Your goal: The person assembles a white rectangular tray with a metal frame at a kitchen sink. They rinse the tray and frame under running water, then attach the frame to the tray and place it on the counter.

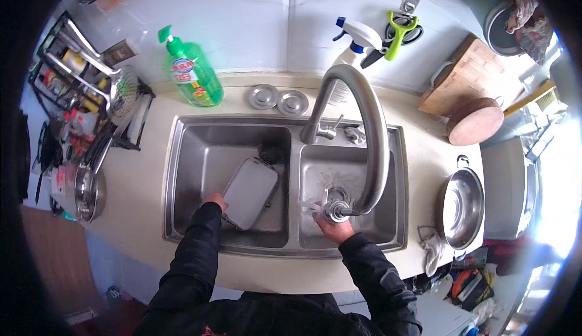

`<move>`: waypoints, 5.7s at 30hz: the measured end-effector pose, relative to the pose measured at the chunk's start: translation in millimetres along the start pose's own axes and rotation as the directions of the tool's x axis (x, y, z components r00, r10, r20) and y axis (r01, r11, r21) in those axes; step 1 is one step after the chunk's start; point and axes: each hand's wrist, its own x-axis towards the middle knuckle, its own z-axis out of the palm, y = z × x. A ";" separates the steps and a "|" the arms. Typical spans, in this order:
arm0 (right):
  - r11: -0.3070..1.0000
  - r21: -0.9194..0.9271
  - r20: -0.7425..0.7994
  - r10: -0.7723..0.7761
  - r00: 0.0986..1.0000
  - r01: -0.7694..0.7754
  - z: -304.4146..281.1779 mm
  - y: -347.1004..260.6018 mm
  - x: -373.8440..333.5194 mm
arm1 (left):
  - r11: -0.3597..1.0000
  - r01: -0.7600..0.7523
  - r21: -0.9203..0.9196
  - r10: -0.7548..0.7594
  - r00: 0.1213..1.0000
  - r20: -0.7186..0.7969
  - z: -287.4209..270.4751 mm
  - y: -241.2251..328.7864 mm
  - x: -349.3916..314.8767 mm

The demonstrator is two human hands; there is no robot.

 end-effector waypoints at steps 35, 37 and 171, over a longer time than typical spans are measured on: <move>0.976 0.215 -0.043 -0.011 0.999 0.020 -77.1 27.3 23.6 | 0.245 0.210 -0.946 0.569 0.759 0.316 -131.5 125.6 -211.5; 0.996 0.085 -0.017 0.005 1.000 -0.004 -84.7 45.4 32.6 | 0.195 0.265 -0.944 0.605 0.725 0.328 -106.6 138.1 -200.6; 0.996 -0.079 -0.565 -0.003 0.825 -0.051 -89.2 19.7 30.6 | 0.088 -0.068 -0.994 0.754 0.656 0.022 -34.8 194.7 -234.6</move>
